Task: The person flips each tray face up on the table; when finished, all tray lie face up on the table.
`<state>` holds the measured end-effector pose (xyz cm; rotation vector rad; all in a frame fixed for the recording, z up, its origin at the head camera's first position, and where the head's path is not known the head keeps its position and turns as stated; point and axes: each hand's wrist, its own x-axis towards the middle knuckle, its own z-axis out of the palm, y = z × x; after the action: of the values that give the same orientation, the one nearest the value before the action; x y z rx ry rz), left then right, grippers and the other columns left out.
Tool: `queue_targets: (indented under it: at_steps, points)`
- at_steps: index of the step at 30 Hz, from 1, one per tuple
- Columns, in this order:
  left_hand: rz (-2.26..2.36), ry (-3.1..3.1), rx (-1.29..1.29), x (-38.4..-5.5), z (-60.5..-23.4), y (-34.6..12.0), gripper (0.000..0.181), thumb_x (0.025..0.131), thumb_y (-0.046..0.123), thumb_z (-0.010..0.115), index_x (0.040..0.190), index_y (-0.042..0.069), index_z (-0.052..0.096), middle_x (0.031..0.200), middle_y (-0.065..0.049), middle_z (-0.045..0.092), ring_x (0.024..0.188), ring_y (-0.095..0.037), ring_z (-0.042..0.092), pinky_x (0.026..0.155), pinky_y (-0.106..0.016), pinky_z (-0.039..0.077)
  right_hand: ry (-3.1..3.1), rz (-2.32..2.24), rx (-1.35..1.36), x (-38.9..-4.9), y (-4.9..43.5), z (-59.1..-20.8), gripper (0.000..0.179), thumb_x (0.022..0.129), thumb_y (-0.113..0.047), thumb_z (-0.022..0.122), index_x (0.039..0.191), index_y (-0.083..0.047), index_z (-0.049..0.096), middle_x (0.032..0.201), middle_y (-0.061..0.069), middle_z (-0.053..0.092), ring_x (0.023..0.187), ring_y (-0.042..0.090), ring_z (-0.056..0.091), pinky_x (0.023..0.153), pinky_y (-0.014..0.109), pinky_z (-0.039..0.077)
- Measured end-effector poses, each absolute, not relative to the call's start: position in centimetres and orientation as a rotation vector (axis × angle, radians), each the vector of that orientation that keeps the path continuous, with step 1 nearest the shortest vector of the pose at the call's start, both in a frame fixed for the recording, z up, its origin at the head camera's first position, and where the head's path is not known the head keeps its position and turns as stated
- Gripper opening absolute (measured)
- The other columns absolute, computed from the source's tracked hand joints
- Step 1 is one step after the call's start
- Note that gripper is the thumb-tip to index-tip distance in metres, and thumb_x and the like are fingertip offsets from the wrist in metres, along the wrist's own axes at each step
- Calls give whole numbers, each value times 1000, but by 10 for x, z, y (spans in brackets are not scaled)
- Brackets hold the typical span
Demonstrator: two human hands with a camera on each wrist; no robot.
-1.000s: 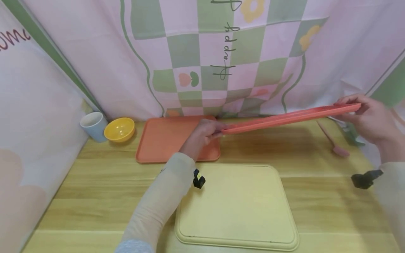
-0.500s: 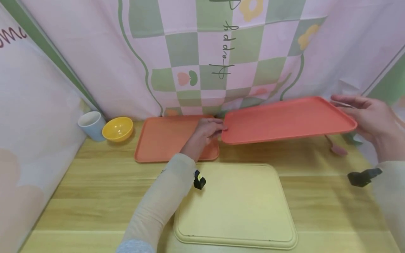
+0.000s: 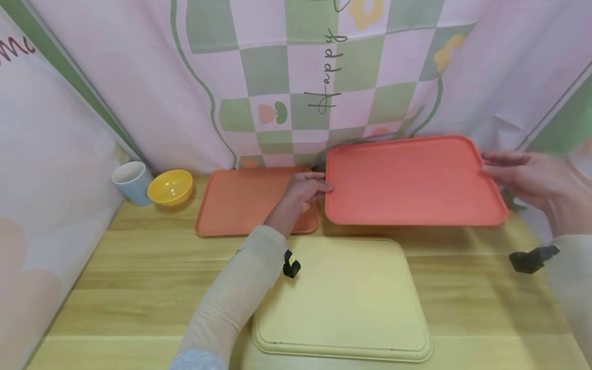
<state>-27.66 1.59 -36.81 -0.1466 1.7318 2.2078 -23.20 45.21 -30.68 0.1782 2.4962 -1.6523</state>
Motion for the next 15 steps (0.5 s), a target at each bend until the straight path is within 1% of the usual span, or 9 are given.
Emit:
queue_targets:
  at_steps: [3,4,5,8,10,12,15]
  points:
    - [2202,1764,-141,-276,-369,16,39,86,-14,71,124,-9,67,108,-23,72,67,-16,69,81,-34,61,2521,-1574,135,-232,454,-312,32,99,-20,69,97,-53,68,99,-32,65,90,-16,57,78,9,50]
    - [2200,1774,-139,-276,-369,16,38,86,-14,71,124,-8,67,107,-22,72,67,-16,68,81,-34,61,2512,-1582,131,-232,454,-313,35,99,-18,68,97,-52,69,98,-31,66,90,-15,58,79,9,50]
    - [2197,1783,-138,-276,-369,16,38,86,-13,72,124,-8,67,106,-21,72,67,-16,68,81,-34,61,2506,-1599,126,-232,454,-315,37,99,-14,68,95,-52,70,98,-29,67,89,-13,59,74,9,51]
    - [2194,1799,-142,-275,-369,16,37,86,-12,72,123,-8,67,104,-20,73,68,-15,69,79,-32,61,2448,-1646,109,-232,453,-317,43,100,-7,65,97,-50,70,97,-23,69,88,-5,64,73,15,55]
    - [2192,1807,-144,-275,-370,17,37,87,-11,72,123,-8,67,104,-20,72,70,-15,68,78,-31,61,2415,-1644,93,-232,451,-318,46,101,-5,62,101,-51,67,97,-20,69,88,0,67,74,19,57]
    - [2191,1818,-154,-275,-371,17,35,88,-10,72,122,-8,68,104,-19,72,71,-15,69,77,-30,61,2404,-1632,81,-233,449,-319,49,101,-3,61,103,-52,64,98,-19,67,89,1,66,75,21,58]
    - [2189,1839,-164,-274,-372,18,31,89,-8,72,120,-8,69,103,-18,72,76,-19,70,81,-33,61,2423,-1587,66,-235,447,-321,49,101,-4,62,104,-53,60,98,-21,66,89,-1,64,75,21,57]
